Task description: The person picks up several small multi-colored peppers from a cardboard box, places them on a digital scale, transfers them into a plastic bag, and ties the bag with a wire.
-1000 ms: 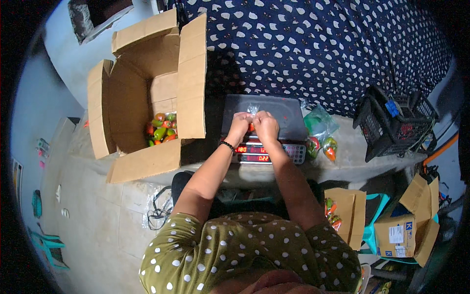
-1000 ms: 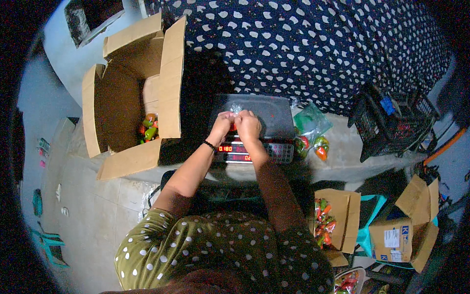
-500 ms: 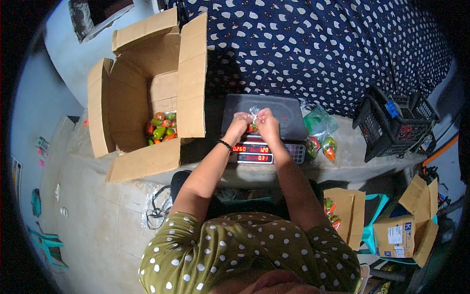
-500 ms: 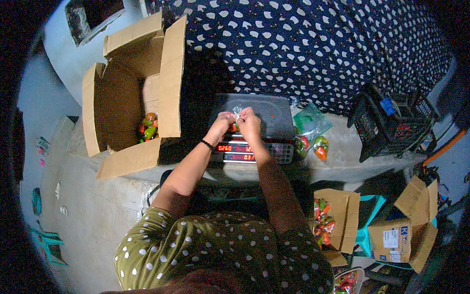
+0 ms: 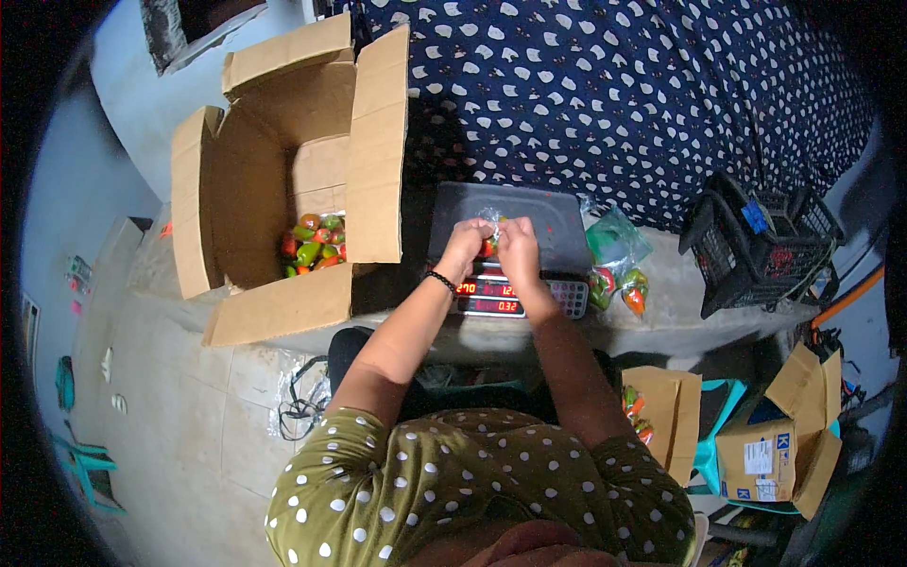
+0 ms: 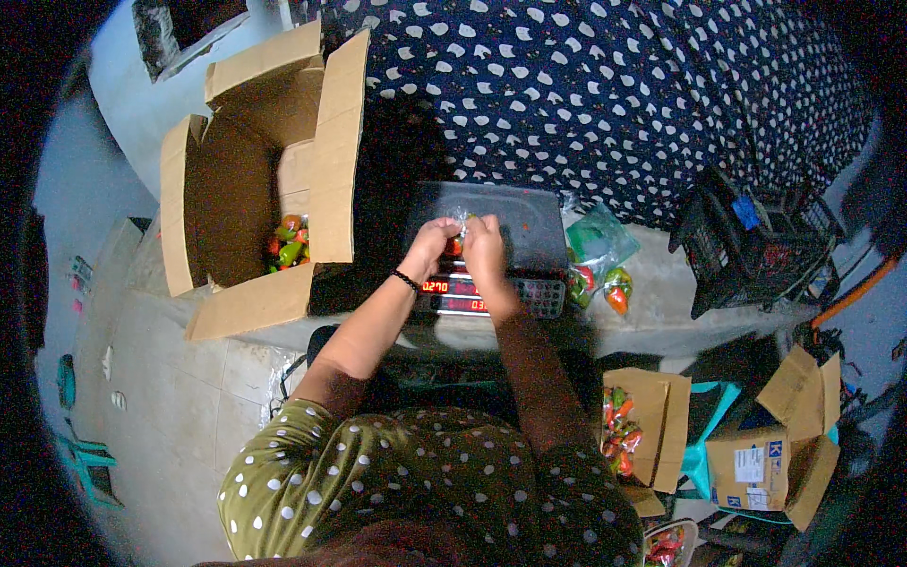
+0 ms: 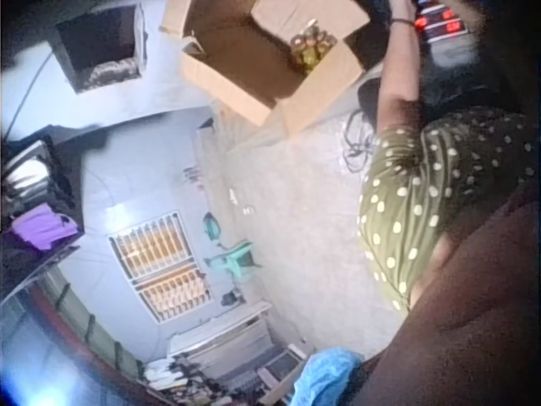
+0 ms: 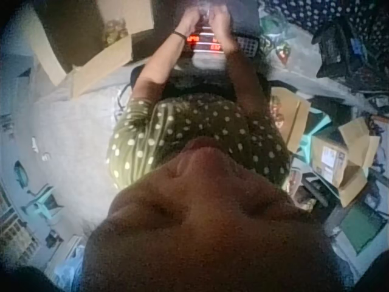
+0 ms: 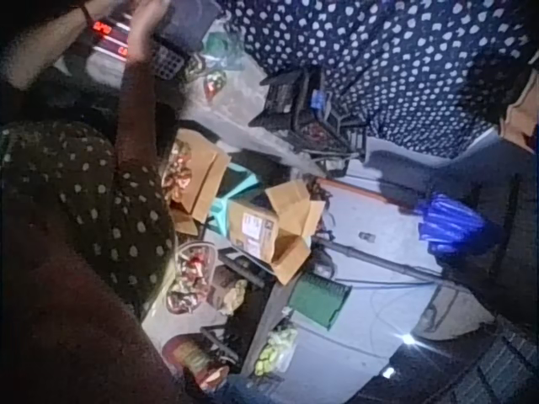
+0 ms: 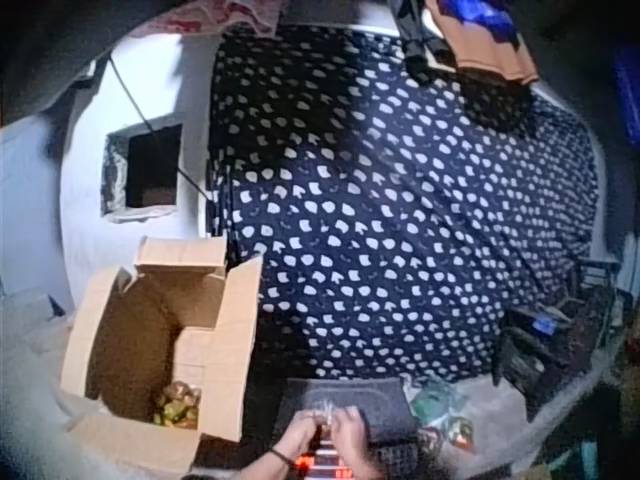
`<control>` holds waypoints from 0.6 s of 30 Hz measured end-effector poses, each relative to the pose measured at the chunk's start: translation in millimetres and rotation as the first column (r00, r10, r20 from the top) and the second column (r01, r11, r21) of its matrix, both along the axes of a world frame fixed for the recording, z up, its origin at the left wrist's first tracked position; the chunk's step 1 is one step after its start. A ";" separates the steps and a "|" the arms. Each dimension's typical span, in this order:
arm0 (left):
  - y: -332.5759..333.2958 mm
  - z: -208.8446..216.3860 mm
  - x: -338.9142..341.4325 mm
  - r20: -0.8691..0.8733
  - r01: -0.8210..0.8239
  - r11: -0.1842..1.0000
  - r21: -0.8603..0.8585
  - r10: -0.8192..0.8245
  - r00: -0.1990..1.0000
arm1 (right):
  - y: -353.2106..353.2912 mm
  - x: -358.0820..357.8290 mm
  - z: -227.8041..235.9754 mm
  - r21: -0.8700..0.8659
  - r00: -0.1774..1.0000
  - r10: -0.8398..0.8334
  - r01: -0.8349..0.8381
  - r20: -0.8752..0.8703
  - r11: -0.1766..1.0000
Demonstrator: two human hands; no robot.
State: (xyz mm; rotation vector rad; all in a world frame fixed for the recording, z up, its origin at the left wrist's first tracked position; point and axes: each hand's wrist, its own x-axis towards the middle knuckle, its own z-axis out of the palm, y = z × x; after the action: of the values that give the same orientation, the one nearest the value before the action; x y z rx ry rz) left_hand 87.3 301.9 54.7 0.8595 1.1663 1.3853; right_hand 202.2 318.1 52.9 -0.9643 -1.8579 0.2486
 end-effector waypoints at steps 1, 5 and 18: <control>-0.2 -1.4 5.6 0.023 -0.077 0.997 -0.029 0.078 0.997 | -5.1 -1.6 2.2 0.082 0.994 -0.086 0.080 0.066 0.993; -11.0 5.7 15.4 0.101 -0.142 0.987 0.081 0.133 0.986 | -22.7 -2.0 26.8 0.152 0.910 -0.286 0.250 0.300 0.956; 9.4 -41.3 7.8 -0.564 -0.272 0.848 0.454 0.510 0.650 | -8.2 -4.0 17.4 0.148 0.990 -0.125 0.113 0.071 0.983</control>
State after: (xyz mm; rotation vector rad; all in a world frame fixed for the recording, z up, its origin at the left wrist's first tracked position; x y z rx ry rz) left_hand 95.1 311.2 13.4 1.5005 1.7893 1.7283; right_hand 198.2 309.9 70.4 -0.9933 -1.8549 0.0036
